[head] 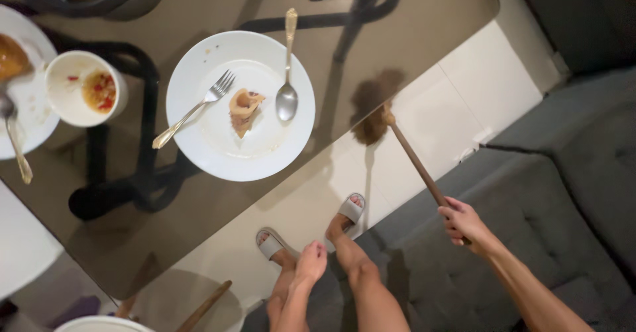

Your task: The person sweeps the floor using a broom, moving a chair and sweeping under a table and along a wall.

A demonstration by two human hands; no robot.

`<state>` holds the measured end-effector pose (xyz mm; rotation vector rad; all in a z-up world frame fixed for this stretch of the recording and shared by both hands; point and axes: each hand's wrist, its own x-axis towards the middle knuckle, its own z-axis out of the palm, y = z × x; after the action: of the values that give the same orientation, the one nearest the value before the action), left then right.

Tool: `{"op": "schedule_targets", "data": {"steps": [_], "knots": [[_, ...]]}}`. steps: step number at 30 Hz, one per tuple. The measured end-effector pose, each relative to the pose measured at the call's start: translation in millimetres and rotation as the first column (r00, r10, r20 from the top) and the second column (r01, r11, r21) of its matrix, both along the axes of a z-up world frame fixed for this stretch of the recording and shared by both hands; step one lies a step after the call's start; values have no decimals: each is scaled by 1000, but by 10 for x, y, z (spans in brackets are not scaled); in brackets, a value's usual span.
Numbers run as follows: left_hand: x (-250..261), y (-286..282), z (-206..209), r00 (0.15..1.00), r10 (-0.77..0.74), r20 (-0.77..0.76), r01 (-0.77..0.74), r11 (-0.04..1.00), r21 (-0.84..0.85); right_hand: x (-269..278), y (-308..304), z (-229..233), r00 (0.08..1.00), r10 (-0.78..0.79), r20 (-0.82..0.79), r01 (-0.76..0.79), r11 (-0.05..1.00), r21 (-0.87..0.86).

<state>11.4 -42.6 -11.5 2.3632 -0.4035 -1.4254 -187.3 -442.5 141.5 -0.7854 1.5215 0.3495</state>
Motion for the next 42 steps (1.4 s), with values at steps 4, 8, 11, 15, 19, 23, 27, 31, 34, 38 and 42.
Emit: {"op": "schedule_targets", "data": {"steps": [4, 8, 11, 15, 19, 23, 27, 31, 34, 38, 42], "knots": [[140, -132, -86, 992, -46, -118, 42, 998, -38, -26, 278, 149, 961, -273, 44, 270, 961, 61], [369, -222, -122, 983, -114, -142, 81, 973, -215, 1, 919, 401, 855, -515, 56, 502, 850, 158], [656, -325, -122, 944, -290, -160, 241, 933, -268, 75, 1674, 615, 722, -683, 109, 648, 723, 239], [1010, -258, -2, 929, -344, -138, 250, 855, -455, 491, 2896, 820, 565, -821, 84, 790, 568, 231], [1366, 141, 195, 870, -333, -364, 199, 912, -358, 1071, 4200, 800, 255, -963, 82, 865, 265, 426], [1504, 638, 239, 871, -322, -371, 220, 931, -291, 1319, 5340, 723, -105, -994, 1, 836, -88, 542], [1556, 1074, 145, 829, -455, -324, 391, 887, -247, 1548, 6241, 494, -543, -839, -35, 526, -372, 765], [1656, 1367, -60, 822, -228, -522, 286, 958, 32, 1968, 6778, 391, -860, -483, -168, 161, -568, 807], [1620, 1419, -174, 831, -264, -490, 321, 946, 35, 2094, 6764, 331, -951, -157, -266, -151, -515, 844], [1654, 1573, -312, 816, -171, -553, 225, 974, 31, 2168, 6856, 459, -970, 79, -229, -236, -522, 820], [1688, 1616, -343, 790, -335, -514, 384, 923, -12, 2388, 7286, 907, -988, 24, -150, -131, -633, 763]]}}
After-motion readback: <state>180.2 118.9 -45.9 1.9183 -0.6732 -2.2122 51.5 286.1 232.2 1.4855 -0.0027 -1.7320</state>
